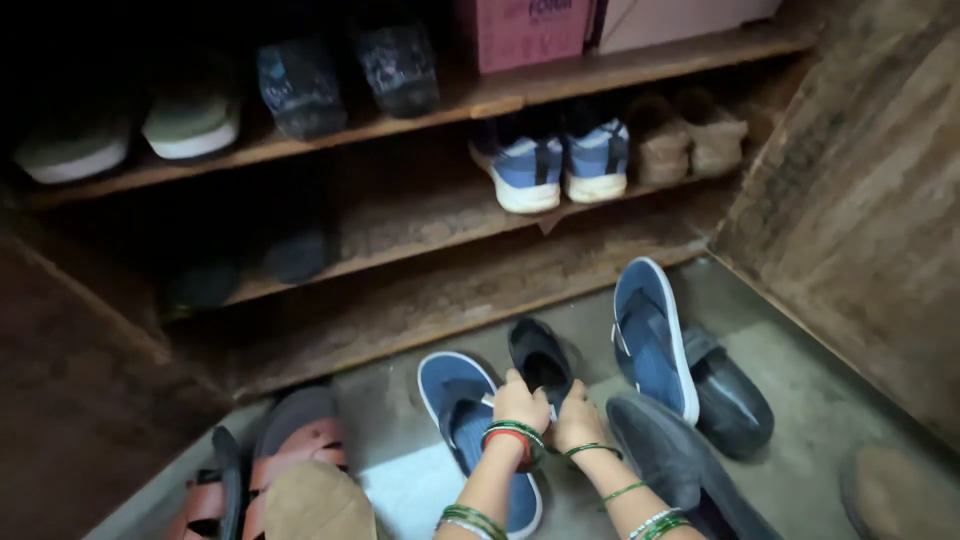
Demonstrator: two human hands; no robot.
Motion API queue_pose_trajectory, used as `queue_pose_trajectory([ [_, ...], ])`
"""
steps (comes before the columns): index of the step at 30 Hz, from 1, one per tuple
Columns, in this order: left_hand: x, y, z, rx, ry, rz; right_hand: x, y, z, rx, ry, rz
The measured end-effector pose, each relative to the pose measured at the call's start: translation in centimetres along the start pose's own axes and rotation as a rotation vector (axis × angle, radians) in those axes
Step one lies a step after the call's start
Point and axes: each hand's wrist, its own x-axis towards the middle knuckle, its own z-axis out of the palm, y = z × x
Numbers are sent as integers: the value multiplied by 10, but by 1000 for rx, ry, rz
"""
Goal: The person removes various shoes from a wooden shoe cabinet and rearranges them neatly on the shelves. They handle sneakers, sandals, and flats, placing them in pairs and aligning them on the shelves.
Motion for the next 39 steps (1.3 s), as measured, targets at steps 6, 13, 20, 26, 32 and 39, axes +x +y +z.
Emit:
queue_pose_trajectory([
  [6, 11, -28, 44, -168, -81, -172, 17, 24, 38, 105, 160, -14],
  [13, -16, -10, 25, -187, -75, -192, -63, -23, -51, 141, 20, 112],
  [20, -59, 22, -18, -204, 26, -58, -129, -51, -108, 202, 53, 40],
  [26, -108, 55, -81, -272, 72, 13, -191, -74, -147, 273, 115, -73],
  [32, -160, 76, -137, -225, 181, 145, -245, -94, -167, 332, 202, -232],
  [39, -194, 96, -206, -274, 226, 237, -288, -136, -189, 387, 275, -337],
])
